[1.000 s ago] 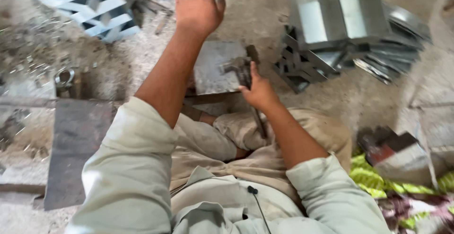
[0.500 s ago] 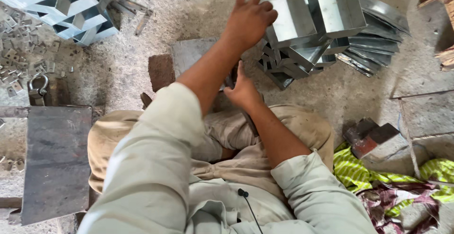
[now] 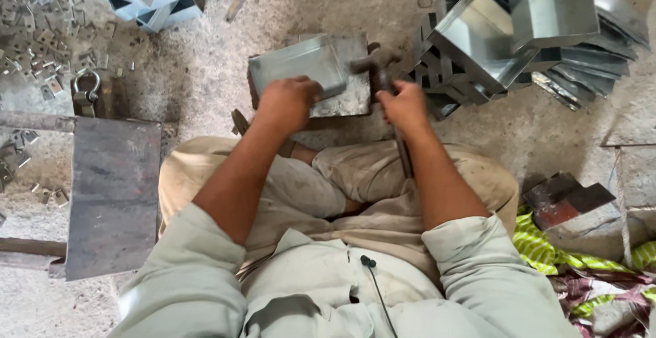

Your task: The person sits cross-legged on the floor and repeatedly hammers a rectangular metal box placed on a small anvil. They use a hammer to strike the metal box, adjusting its position frequently to work on different sides.

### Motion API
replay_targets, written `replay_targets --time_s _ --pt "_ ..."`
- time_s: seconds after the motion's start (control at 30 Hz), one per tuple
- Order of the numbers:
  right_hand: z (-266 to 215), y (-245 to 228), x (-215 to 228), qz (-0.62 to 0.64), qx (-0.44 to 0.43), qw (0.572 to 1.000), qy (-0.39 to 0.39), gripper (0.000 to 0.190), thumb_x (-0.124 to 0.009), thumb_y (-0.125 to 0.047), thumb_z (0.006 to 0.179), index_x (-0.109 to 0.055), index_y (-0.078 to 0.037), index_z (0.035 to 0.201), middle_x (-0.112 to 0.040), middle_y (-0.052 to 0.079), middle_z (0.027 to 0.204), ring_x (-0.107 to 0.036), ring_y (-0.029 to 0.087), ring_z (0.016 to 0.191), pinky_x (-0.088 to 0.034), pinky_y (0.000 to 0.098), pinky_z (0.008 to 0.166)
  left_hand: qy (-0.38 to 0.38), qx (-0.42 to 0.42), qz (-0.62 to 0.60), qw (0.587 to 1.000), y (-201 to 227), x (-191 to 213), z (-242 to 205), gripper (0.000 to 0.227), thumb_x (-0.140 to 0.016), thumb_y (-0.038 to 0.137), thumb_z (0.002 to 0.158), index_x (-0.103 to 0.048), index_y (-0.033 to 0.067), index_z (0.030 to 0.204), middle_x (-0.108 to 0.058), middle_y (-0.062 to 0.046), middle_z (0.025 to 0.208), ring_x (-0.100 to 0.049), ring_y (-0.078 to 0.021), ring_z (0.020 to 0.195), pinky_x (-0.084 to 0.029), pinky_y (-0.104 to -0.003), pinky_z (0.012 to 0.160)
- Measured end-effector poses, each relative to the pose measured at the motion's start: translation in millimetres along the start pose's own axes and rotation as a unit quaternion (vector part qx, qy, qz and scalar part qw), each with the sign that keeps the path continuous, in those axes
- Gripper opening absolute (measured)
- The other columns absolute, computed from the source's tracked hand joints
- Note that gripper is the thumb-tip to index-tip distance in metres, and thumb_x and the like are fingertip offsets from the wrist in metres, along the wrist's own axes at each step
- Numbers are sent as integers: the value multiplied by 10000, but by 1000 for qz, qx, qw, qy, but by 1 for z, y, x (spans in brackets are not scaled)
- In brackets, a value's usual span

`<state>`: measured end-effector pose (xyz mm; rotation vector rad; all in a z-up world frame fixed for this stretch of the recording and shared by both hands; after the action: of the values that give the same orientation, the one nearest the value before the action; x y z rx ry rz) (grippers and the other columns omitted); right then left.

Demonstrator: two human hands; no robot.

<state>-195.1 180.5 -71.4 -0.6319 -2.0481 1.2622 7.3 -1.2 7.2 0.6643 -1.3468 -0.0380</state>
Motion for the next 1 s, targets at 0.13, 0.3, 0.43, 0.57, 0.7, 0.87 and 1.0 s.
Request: replay_targets --time_s 0.13,0.3,0.43,0.57,0.7,0.87,1.0 --pt "-9 -9 21 42 32 997 63 178 -723 -67 920 -701 40 1060 -597 22 666 -518 105 477 -395 302 413 5 -45 -3 999 -1 -10 13 338 -761 400 864 -755 159 1101 -702 -97 1173 -592 -391 1179 -441 -543 978" --pt "-18 3 20 7 33 998 47 187 -720 -56 936 -709 47 1093 -632 13 710 -545 81 529 -428 289 460 199 -10 27 980 -16 5 49 578 -747 450 770 -695 154 1263 -621 -173 1324 -501 -465 1280 -297 -696 1033" --pt "-29 -6 3 -39 41 998 11 282 -711 -65 913 -730 10 1185 -618 13 716 -525 82 554 -414 293 492 60 46 105 992 -21 -5 65 350 -600 229 872 -723 263 1199 -662 -46 1319 -508 -362 1321 -188 -729 1127" --pt "-61 -56 8 -213 160 958 103 351 -765 -72 889 -741 22 1226 -642 63 736 -589 127 651 -487 301 610 162 -63 62 983 1 16 40 355 -553 68 956 -732 203 1232 -700 -29 1266 -582 -258 1210 -230 -661 1171" --pt "-101 -112 31 -192 249 929 197 625 -781 -90 921 -567 6 1501 -640 53 814 -595 125 722 -530 293 659 195 -119 96 969 14 20 29 187 -599 94 924 -726 172 1036 -689 -28 1060 -615 -269 1094 -331 -557 1105" --pt "-160 -180 84 23 478 835 271 82 -699 -31 1158 -634 13 1177 -635 87 859 -577 152 627 -491 304 596 209 -121 90 966 12 19 49 166 -605 95 904 -733 190 950 -677 -17 961 -619 -264 1006 -364 -510 1021" --pt "-159 -166 96 167 535 779 281 83 -665 -64 1135 -603 -16 1163 -644 88 862 -554 157 560 -440 305 507 200 -116 91 969 13 18 54 185 -611 91 855 -743 191 937 -674 -8 929 -616 -264 982 -362 -517 1021"
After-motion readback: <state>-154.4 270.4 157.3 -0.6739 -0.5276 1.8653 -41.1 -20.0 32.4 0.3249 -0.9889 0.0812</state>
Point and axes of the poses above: each hand's wrist, its own z-axis towards the middle knuckle, its own x-axis out of the back of the hand, y = z × x, the point moved 4 cm from there along z, towards the middle knuckle
